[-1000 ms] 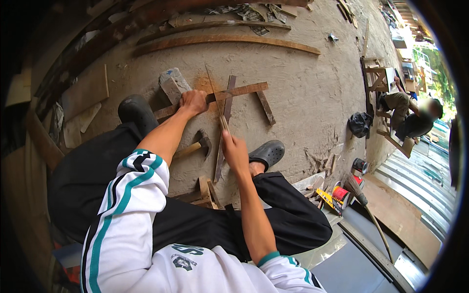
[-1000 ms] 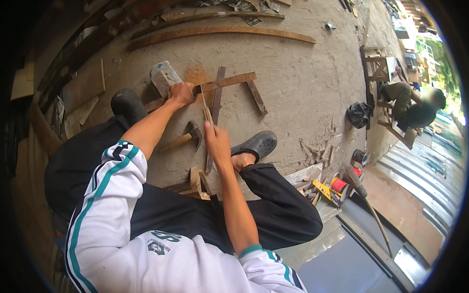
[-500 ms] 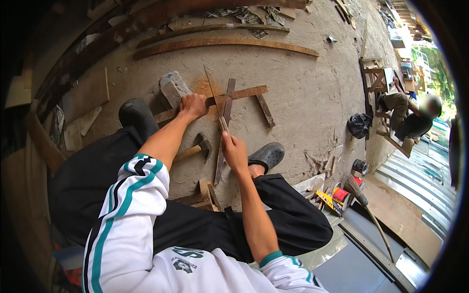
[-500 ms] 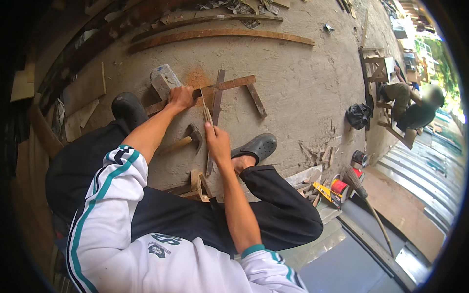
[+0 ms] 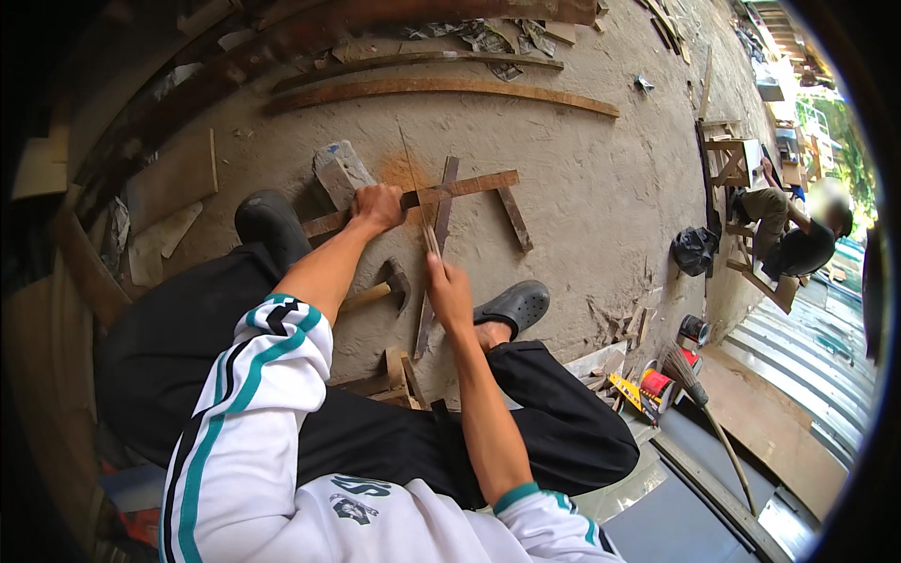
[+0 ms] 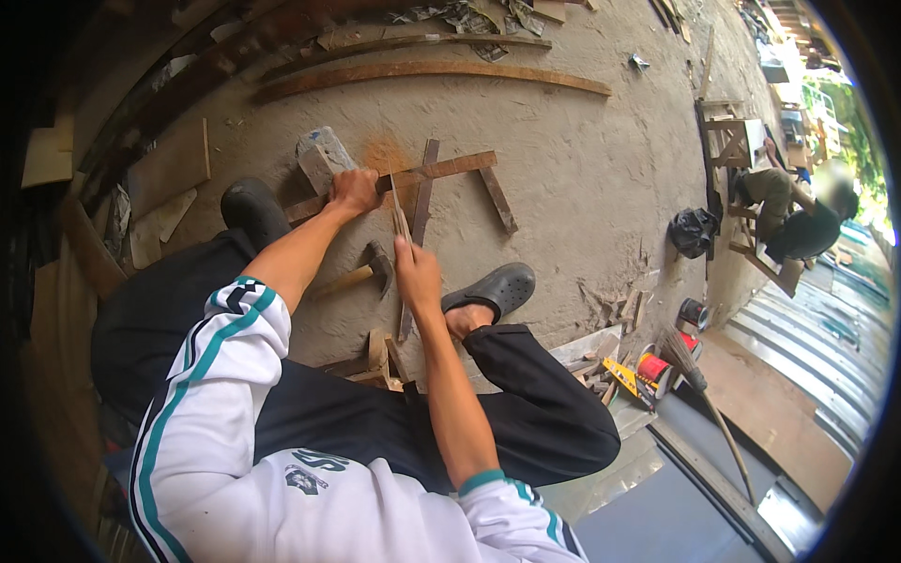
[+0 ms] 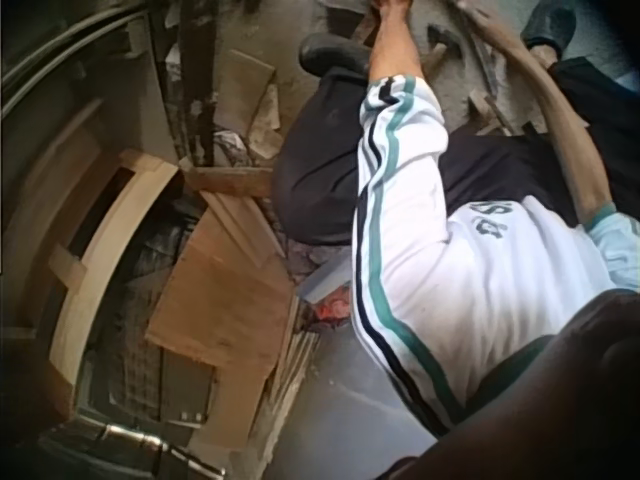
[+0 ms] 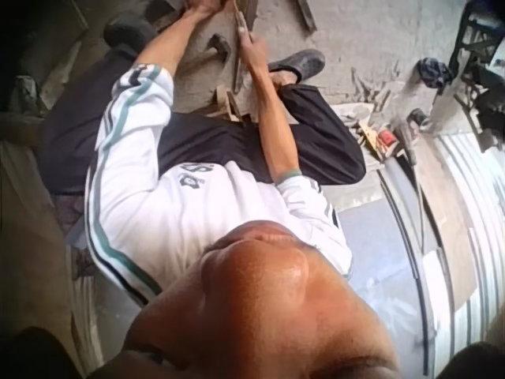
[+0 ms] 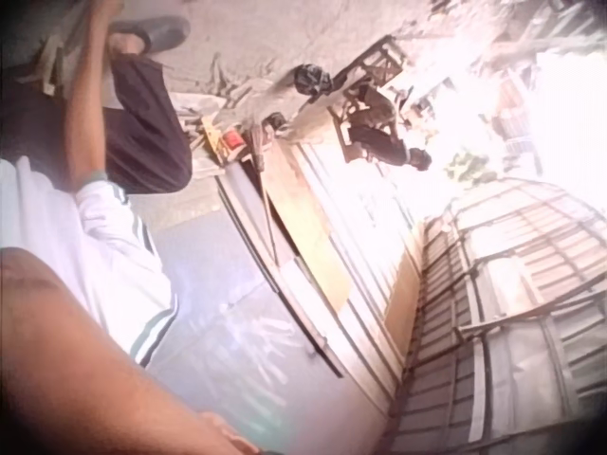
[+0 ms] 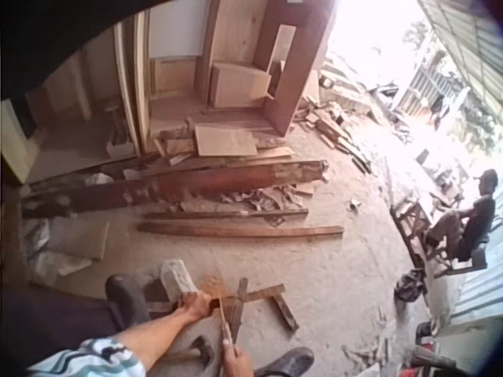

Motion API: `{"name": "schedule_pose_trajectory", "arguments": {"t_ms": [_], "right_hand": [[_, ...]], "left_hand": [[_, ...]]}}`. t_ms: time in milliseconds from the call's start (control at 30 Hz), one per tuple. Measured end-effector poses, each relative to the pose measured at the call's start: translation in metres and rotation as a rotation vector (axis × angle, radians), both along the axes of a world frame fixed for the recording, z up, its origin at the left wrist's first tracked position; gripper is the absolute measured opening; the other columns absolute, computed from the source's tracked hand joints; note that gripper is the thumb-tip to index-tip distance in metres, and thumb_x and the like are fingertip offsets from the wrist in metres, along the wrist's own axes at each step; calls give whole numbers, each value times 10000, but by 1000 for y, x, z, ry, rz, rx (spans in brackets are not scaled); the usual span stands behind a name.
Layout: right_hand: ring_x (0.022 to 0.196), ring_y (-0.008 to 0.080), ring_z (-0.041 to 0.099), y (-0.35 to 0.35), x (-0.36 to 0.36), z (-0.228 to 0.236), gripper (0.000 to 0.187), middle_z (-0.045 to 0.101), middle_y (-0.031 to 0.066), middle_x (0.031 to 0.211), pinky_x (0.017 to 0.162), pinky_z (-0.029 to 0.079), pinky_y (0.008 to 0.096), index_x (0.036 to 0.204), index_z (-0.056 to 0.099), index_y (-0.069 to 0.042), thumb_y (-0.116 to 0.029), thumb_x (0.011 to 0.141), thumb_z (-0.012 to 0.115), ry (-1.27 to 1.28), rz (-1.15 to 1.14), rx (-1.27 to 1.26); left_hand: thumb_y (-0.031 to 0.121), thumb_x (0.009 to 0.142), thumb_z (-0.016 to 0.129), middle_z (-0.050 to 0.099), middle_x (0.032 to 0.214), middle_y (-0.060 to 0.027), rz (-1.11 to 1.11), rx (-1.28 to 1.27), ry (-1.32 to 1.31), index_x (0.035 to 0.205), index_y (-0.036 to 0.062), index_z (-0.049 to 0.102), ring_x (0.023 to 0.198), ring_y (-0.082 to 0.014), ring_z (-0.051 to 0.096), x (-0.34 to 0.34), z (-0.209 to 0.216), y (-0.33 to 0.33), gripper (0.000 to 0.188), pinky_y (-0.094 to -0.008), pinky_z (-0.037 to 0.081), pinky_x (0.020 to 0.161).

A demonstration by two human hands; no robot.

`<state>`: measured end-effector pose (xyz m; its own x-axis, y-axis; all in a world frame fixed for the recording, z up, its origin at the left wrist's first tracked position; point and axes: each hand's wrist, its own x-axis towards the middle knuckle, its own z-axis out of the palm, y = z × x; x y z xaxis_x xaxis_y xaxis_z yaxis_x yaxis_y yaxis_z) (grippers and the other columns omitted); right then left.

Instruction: The person sits on the floor and uses a hand saw to cut a small piece of wood held against a wooden support. After cutting, the person picks up the cut piece and the saw, then places them down.

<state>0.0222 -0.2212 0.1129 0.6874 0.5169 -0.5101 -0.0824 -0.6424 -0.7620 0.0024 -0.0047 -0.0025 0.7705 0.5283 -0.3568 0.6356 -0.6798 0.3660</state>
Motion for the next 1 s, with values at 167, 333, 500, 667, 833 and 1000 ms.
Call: {"name": "schedule_pose_trajectory", "arguments": {"t_ms": [167,333,500,667,833,1000], "right_hand": [[519,96,424,-117,-60,92,553,441,9,540,493,320,311,610,478,-26,-375,1037,519,76,-21,-63],[520,100,417,-59,-29,56,566,433,12,548,491,323,327,638,505,3,-398,1037,508,25,1,-7],[547,151,450,15,11,5,599,463,70,559,529,361,367,701,526,25,-480,1021,483,-30,-19,10],[534,83,418,-79,-58,74,508,466,-4,562,495,321,306,668,517,-22,-376,1032,535,62,-16,-3],[523,81,401,-77,-56,89,516,452,-15,555,490,302,293,664,517,-26,-386,1033,522,32,-32,-15],[529,112,432,14,14,2,577,465,6,560,500,330,318,662,523,-20,-461,1031,480,-8,-35,-39]], "left_hand": [[251,800,665,714,831,-220,21,14,-9,892,67,735,809,-370,728,-12,-3,3,217,-462,576,692],[293,808,677,719,856,-220,28,6,50,899,71,735,838,-369,727,-10,1,-1,247,-474,571,749],[282,809,671,723,887,-223,3,19,-5,908,72,737,870,-363,730,1,10,-7,241,-468,569,786],[225,794,667,724,913,-218,13,-55,143,942,67,722,894,-373,726,-12,-6,4,223,-466,570,796],[225,820,646,723,920,-224,14,-11,71,946,65,718,900,-396,717,-7,1,5,216,-473,564,797],[252,828,622,727,924,-215,-36,-21,29,943,74,729,906,-394,716,6,15,-8,237,-470,567,806]]}}
